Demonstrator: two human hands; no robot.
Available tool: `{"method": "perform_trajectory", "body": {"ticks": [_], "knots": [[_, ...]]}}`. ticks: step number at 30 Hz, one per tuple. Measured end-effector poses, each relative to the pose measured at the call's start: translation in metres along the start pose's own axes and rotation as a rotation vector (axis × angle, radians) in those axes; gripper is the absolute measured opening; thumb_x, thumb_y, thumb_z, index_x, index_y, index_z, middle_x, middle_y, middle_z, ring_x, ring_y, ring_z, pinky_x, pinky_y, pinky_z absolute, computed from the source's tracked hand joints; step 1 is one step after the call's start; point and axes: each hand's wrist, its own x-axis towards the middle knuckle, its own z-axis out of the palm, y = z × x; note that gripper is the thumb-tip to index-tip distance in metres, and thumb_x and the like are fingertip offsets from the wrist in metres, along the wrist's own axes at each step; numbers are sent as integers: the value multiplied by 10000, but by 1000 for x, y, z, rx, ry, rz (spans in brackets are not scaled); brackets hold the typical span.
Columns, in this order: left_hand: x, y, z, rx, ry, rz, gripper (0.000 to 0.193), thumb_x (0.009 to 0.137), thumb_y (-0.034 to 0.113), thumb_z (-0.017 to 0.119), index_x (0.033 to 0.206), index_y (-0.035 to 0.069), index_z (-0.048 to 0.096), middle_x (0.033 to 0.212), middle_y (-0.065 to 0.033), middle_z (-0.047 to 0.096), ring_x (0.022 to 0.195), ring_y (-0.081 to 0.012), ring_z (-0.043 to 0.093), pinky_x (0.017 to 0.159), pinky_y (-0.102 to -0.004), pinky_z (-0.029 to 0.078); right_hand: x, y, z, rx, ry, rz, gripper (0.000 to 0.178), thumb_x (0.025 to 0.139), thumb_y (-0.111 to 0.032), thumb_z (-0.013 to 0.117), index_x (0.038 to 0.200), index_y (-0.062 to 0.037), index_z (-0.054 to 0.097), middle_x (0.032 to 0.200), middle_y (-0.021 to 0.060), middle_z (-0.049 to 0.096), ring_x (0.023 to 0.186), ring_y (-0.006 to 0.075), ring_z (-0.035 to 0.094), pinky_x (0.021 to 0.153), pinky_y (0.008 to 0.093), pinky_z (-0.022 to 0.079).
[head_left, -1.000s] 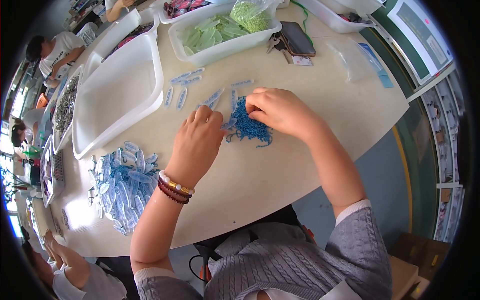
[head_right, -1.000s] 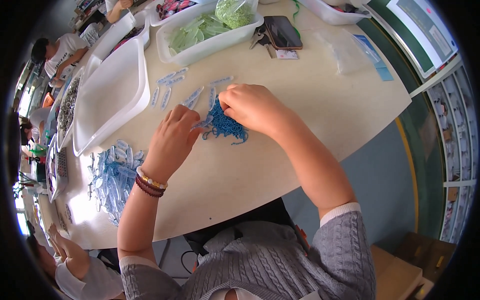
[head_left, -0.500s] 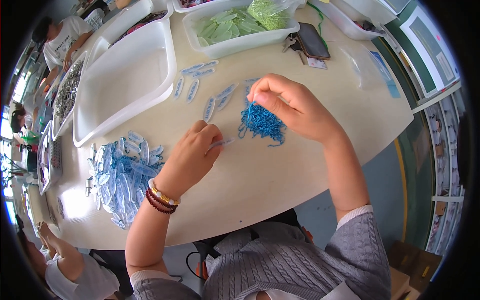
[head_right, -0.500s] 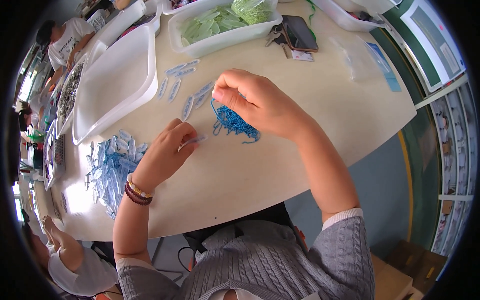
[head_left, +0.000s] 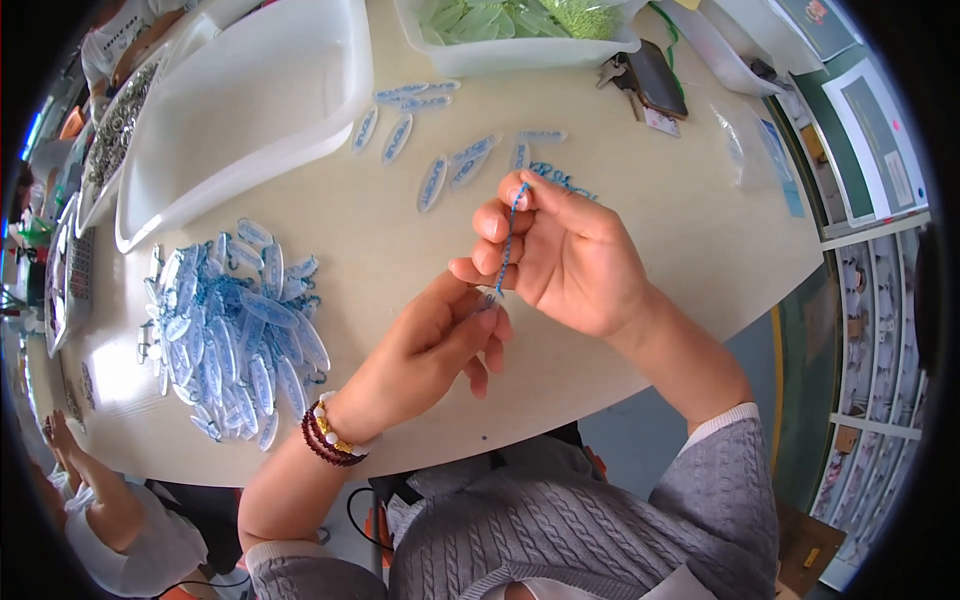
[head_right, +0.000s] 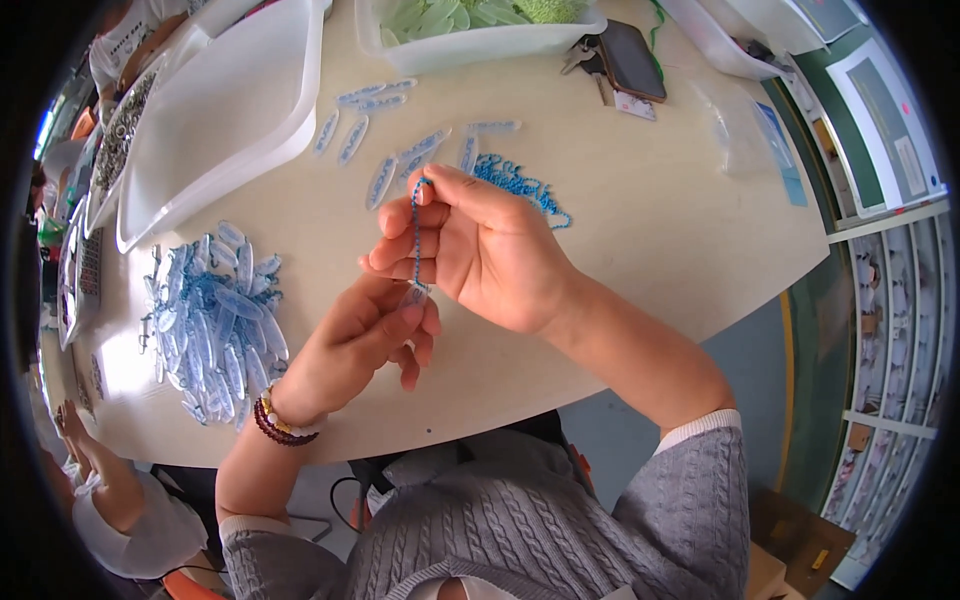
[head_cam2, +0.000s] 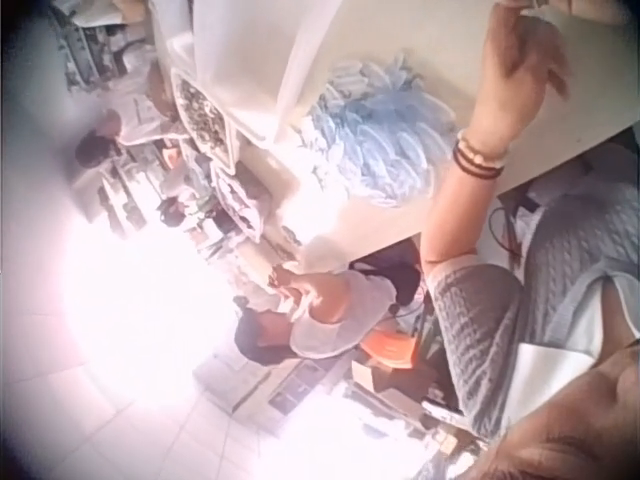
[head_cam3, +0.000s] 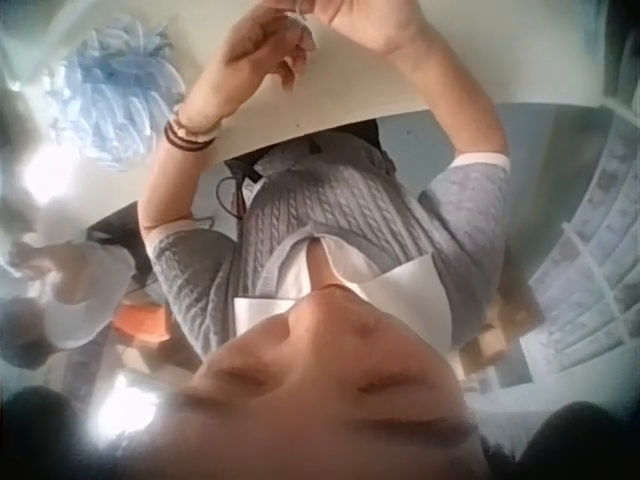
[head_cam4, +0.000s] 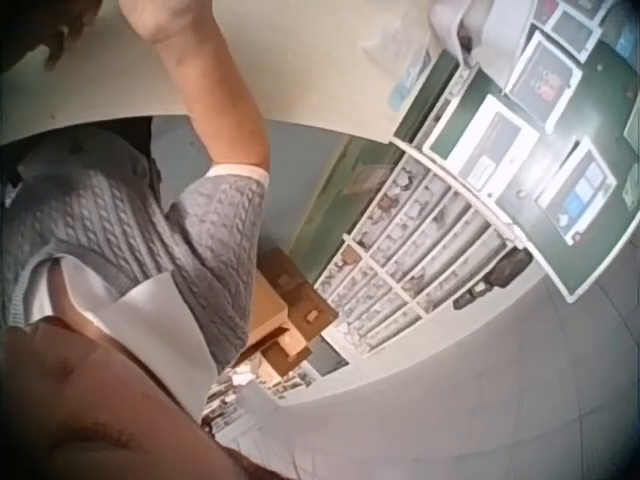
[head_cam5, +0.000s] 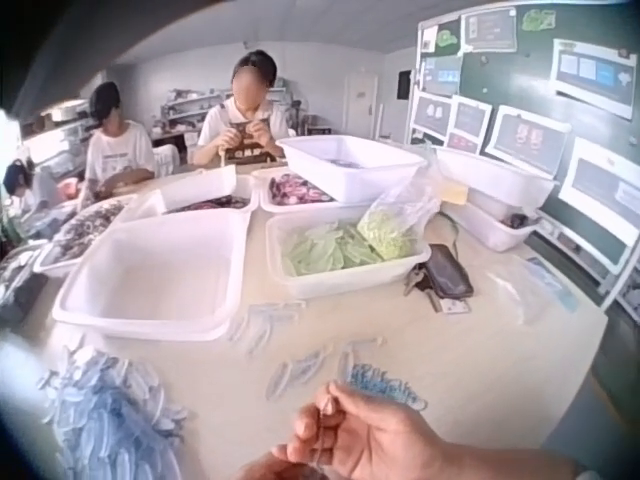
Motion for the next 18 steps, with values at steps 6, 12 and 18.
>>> {"method": "perform_trajectory", "body": {"ticks": [6,12,18], "knots": [[-1,2,-3,13,-3,13,220,933,35,369,1142,-8,422,892,-51,536,659,-79,527,525,-218,460,0,-1,4,-24,3,11,275,952,-306,378,845,-98,521,899,78,578,863,255,607,880,392,445],[-2,-1,-3,76,29,30,163,938,50,384,1018,-33,500,800,-43,515,613,-82,478,521,-224,430,-1,1,5,22,-18,19,285,958,-316,363,840,-99,506,899,77,574,832,239,617,914,394,437],[-2,1,0,102,13,-1,162,938,48,390,951,-40,525,698,-27,479,580,-75,450,513,-222,405,-2,0,6,7,-2,15,286,959,-309,362,848,-94,515,897,81,574,822,242,620,891,388,447]]}}
